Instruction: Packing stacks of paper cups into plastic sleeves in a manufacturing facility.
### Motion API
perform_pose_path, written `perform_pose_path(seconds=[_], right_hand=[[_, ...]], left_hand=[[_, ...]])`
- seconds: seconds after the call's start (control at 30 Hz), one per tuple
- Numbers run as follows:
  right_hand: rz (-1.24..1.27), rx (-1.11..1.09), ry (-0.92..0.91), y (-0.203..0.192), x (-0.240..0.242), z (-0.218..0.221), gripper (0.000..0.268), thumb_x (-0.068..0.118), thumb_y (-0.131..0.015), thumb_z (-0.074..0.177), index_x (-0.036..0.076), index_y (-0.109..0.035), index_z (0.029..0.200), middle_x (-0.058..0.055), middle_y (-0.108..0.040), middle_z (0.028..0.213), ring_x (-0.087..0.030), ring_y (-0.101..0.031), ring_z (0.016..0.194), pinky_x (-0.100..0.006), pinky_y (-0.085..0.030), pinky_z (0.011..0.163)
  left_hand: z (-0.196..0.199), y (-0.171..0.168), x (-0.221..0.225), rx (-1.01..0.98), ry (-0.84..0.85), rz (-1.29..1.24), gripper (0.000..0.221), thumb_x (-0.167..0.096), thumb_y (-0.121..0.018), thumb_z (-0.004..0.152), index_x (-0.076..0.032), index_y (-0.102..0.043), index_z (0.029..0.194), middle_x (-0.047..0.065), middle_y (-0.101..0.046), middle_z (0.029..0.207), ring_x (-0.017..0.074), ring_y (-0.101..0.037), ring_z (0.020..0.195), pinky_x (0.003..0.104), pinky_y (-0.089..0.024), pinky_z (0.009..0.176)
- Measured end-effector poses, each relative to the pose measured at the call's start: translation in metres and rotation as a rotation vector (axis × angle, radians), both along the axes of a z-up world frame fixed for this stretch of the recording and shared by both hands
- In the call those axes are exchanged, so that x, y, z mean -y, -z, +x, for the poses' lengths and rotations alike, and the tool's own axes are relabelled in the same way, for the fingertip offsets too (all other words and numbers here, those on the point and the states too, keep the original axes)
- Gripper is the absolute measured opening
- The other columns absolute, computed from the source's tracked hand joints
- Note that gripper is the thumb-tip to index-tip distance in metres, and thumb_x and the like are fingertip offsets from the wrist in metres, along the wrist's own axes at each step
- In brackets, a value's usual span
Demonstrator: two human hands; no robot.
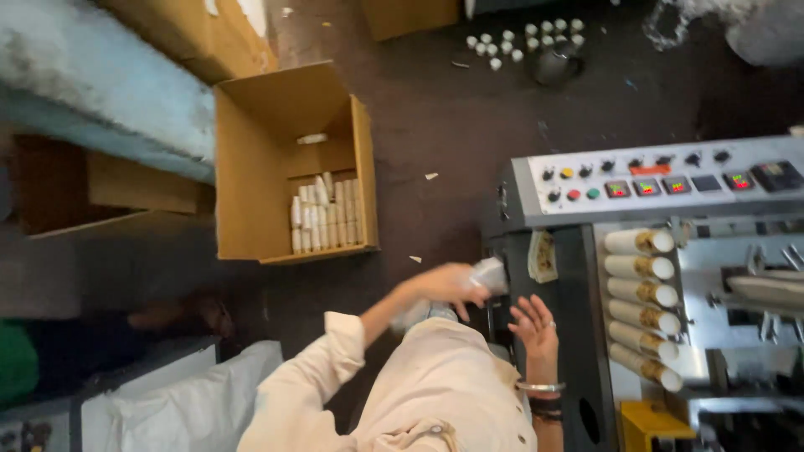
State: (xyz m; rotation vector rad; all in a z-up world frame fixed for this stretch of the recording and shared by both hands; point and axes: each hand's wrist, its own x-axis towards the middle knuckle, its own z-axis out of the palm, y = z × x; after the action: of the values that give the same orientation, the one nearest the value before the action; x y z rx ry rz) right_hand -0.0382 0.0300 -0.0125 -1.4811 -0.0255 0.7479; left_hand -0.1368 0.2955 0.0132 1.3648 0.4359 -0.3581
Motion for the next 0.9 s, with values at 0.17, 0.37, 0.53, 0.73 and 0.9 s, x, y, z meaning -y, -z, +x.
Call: perform_pose_path(seconds=[0.17,0.37,0.53,0.73,0.9], right_hand=[[0.012,0.144,0.11,-0.003,0.044,0.007,0.029,0.013,-0.071,0.099,-0.003,-0.067,0.123,-0.003,-0.069,0.093,-0.01,-0.059,0.076,-0.024,-0.048,0.068],[-0.218,0.367,0.371,-0.075,0.061,-0.01,0.015,0.015,-0.071,0.101,0.0,-0.071,0.098,0.002,-0.062,0.077,-0.005,-0.053,0.067,-0.023,-0.044,0.06],[-0.45,0.501,0.539,-0.113,0.066,-0.023,0.02,0.015,-0.075,0.092,0.0,-0.067,0.101,-0.002,-0.066,0.079,-0.009,-0.059,0.069,-0.026,-0.05,0.062],[-0.82,0.785,0.576,-0.112,0.116,-0.036,0.02,0.007,-0.056,0.097,0.004,-0.074,0.105,-0.007,-0.069,0.077,-0.021,-0.068,0.071,-0.033,-0.053,0.066],[-0.134,0.506,0.97,-0.07,0.168,-0.061,0.017,0.009,-0.059,0.105,0.002,-0.069,0.117,-0.005,-0.07,0.087,-0.015,-0.065,0.072,-0.031,-0.051,0.063]], left_hand=[[0.047,-0.035,0.083,0.018,0.431,-0.257,0.055,-0.048,-0.063,0.094,-0.006,-0.057,0.129,0.009,-0.074,0.109,0.0172,-0.076,0.076,0.027,-0.044,0.047],[0.073,-0.008,0.131,0.152,0.283,-0.492,0.046,-0.039,-0.077,0.096,0.0,-0.065,0.116,0.009,-0.075,0.103,0.0115,-0.074,0.088,0.027,-0.06,0.073],[0.089,-0.01,0.154,0.189,0.479,-0.192,0.036,-0.031,-0.08,0.091,-0.002,-0.063,0.104,0.002,-0.069,0.082,0.006,-0.06,0.07,0.023,-0.045,0.058],[0.092,-0.053,0.154,0.136,0.746,-0.069,0.038,-0.038,-0.076,0.09,-0.008,-0.067,0.113,-0.005,-0.065,0.083,0.0014,-0.057,0.072,0.02,-0.046,0.059],[0.088,-0.013,0.147,0.314,0.571,-0.074,0.045,-0.036,-0.078,0.094,0.002,-0.066,0.116,0.002,-0.063,0.091,0.0086,-0.054,0.075,0.025,-0.045,0.059]])
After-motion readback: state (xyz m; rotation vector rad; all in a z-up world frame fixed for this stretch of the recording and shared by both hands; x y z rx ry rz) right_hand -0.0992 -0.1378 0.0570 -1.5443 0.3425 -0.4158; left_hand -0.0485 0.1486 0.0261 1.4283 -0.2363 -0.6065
